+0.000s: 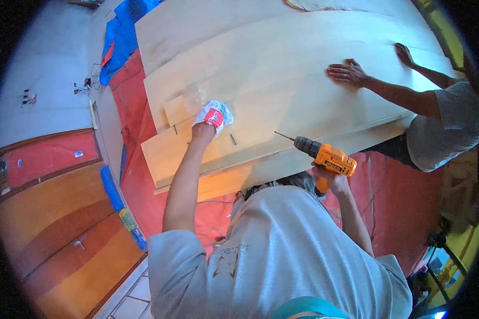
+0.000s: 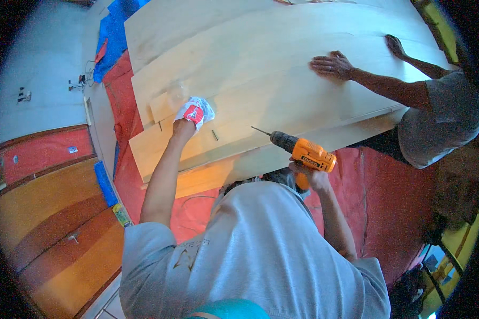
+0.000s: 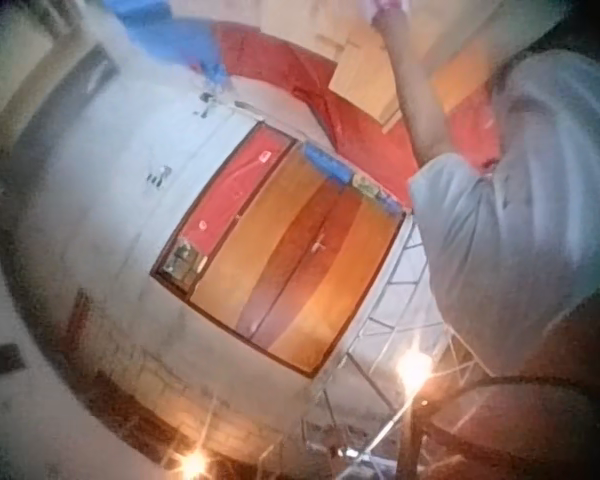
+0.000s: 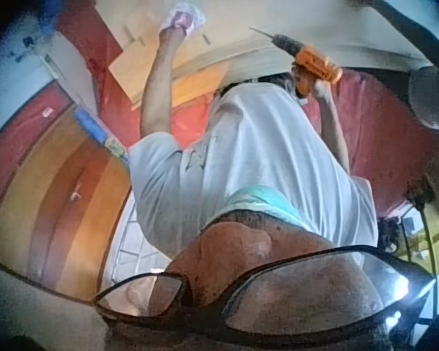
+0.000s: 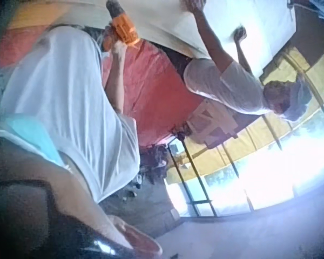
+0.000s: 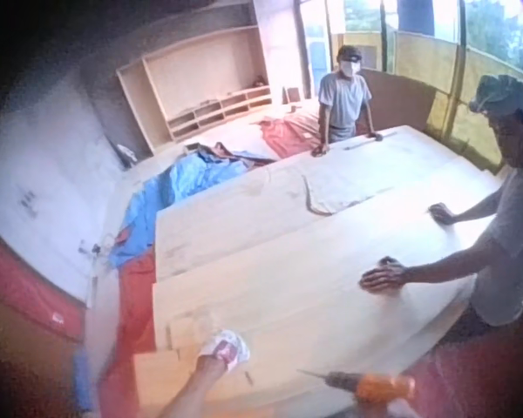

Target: The person aligns wooden boards and drives screws into the wood using an electric drill.

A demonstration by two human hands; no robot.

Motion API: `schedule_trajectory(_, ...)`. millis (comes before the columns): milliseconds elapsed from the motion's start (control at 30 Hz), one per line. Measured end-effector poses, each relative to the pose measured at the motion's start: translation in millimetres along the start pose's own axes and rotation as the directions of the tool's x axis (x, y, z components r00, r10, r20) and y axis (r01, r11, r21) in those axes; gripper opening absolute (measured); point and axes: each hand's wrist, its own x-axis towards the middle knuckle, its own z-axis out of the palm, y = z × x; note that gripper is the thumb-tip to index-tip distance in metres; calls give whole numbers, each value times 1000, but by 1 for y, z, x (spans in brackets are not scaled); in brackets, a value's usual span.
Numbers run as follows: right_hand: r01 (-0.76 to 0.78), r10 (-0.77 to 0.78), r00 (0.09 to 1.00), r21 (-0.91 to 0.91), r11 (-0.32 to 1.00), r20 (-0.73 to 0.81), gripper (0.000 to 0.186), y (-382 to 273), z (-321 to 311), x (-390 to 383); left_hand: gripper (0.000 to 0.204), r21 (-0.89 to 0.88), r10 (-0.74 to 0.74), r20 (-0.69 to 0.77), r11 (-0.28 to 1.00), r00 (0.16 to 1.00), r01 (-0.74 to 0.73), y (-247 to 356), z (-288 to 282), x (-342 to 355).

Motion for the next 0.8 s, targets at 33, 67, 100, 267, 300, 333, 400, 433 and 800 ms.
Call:
schedule_trajectory(33, -3, 3, 1000, 0, 1000, -3, 28, 7, -7, 0, 26, -204, -38, -137, 979, 990, 9, 12, -9, -5)
schedule_trajectory(67, -2, 2, 1000, 9, 1000, -9, 28, 11, -12, -1, 26, -400, -104, -258, 917, 960, -8, 23, -19, -9)
schedule_trajectory(100, -21, 22, 1000, 66, 998, -9, 28, 13, -13, -3, 26, -391, -100, -256, 920, 962, -8, 32, -32, -15)
schedule_trajectory(267, -27, 29, 997, 30, 999, -66, 27, 19, -10, 2, 22, -430, -383, -107, 850, 918, 305, 42, -54, -56)
schedule_trajectory(300, -19, 21, 998, 47, 999, -57, 27, 17, -9, 3, 22, -424, -388, -105, 850, 916, 311, 39, -53, -68)
schedule_trajectory(333, -12, 15, 999, 63, 998, -52, 27, 17, -6, 3, 20, -439, -445, -167, 832, 880, 338, 33, -51, -81)
schedule_trajectory(400, -11, 15, 999, 85, 996, -46, 28, 18, -6, 6, 19, -456, -499, -222, 812, 837, 364, 27, -51, -105)
schedule_trajectory(433, -11, 15, 998, 67, 998, -60, 28, 22, -9, 6, 20, -553, -542, -216, 754, 812, 356, 29, -56, -115)
schedule_trajectory(800, 72, -74, 984, -16, 997, -161, 30, -18, 36, -5, 20, -616, -272, 269, -786, 924, -53, 52, -71, -127)
